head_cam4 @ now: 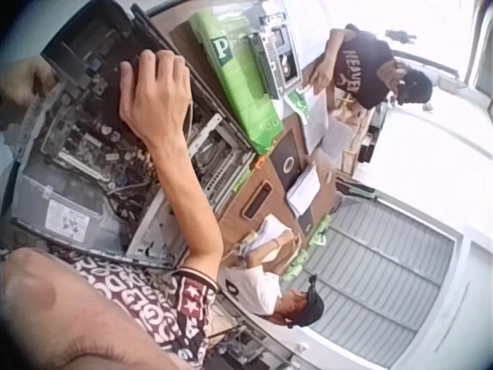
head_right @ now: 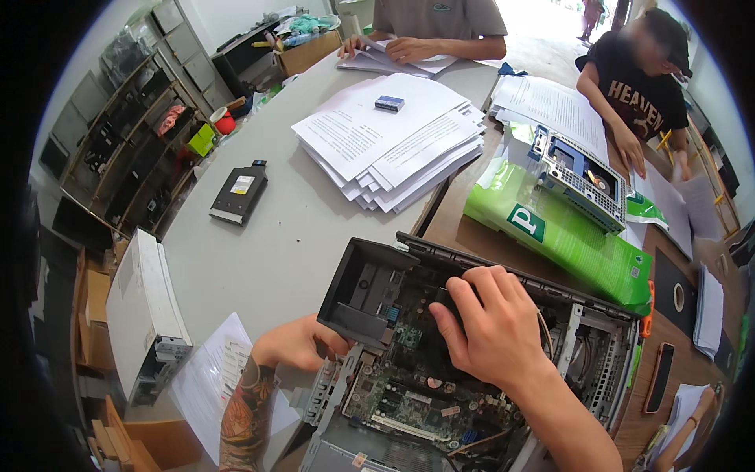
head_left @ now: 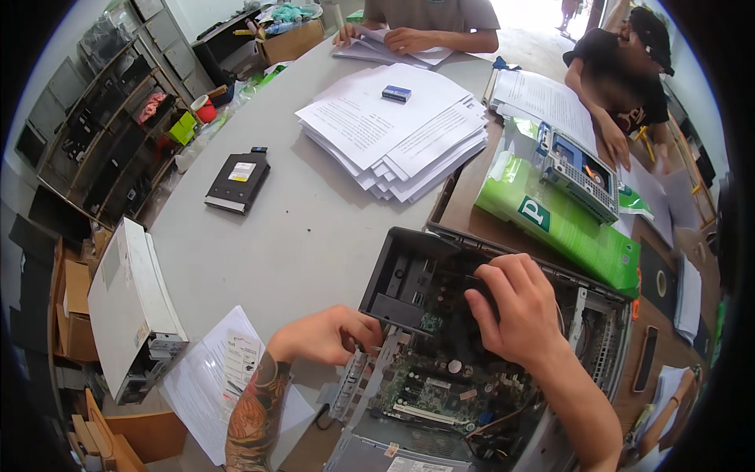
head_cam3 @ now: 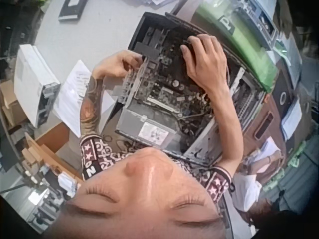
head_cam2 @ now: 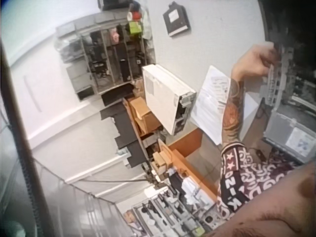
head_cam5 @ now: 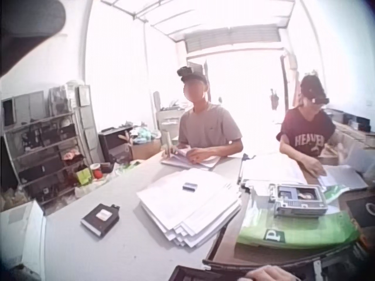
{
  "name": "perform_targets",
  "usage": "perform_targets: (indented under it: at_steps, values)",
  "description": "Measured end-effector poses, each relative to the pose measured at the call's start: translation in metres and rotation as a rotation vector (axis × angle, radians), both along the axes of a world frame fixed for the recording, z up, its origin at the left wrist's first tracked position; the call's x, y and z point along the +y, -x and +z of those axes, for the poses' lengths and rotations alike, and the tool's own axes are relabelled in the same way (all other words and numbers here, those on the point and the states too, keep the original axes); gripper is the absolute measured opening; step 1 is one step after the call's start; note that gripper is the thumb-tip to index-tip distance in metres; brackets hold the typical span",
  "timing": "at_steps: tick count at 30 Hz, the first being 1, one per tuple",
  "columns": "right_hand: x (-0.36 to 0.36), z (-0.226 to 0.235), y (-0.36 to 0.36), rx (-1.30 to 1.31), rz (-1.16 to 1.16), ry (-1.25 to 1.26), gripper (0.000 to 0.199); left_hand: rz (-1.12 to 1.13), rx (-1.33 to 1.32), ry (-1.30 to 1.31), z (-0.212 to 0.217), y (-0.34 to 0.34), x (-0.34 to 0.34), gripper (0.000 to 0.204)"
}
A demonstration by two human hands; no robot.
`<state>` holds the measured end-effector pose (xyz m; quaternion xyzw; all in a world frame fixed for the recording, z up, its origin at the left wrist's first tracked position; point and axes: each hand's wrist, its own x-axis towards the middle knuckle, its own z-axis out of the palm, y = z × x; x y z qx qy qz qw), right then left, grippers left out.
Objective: The person reassembles a desktop computer by placing the cooling fan assembly onto the motherboard and connecting several internal cables to their respective ports.
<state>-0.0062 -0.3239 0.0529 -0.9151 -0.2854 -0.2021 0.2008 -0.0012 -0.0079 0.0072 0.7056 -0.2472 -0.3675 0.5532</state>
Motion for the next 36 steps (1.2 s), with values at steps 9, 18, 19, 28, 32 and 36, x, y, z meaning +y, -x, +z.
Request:
perform_targets:
  at_steps: [9, 18, 19, 28, 32, 36]
  values:
    - [-0.002, -0.001, -0.001, -0.135, -0.147, 0.015, 0.012, -0.025, 0.039, 0.001, 0.0, -0.003, -0.001, 0.024]
    - [0.025, 0.065, -0.067, 0.313, 0.033, 0.602, 0.003, -0.006, 0.053, 0.039, -0.013, -0.003, 0.0, 0.026]
    - [0.032, 0.072, -0.078, 0.262, 0.146, 0.857, 0.004, -0.02, 0.021, 0.02, -0.013, -0.004, 0.0, 0.026]
    - [0.013, 0.054, -0.083, 0.23, 0.256, 0.827, 0.032, -0.041, 0.051, -0.015, -0.014, -0.007, -0.002, 0.022]
    - [0.021, 0.054, -0.079, 0.195, 0.217, 0.901, 0.029, -0.012, 0.032, 0.042, -0.02, -0.008, 0.004, 0.018]
    - [0.014, 0.049, -0.087, 0.196, 0.194, 0.863, 0.026, -0.029, -0.082, -0.008, -0.016, -0.008, -0.002, 0.016]
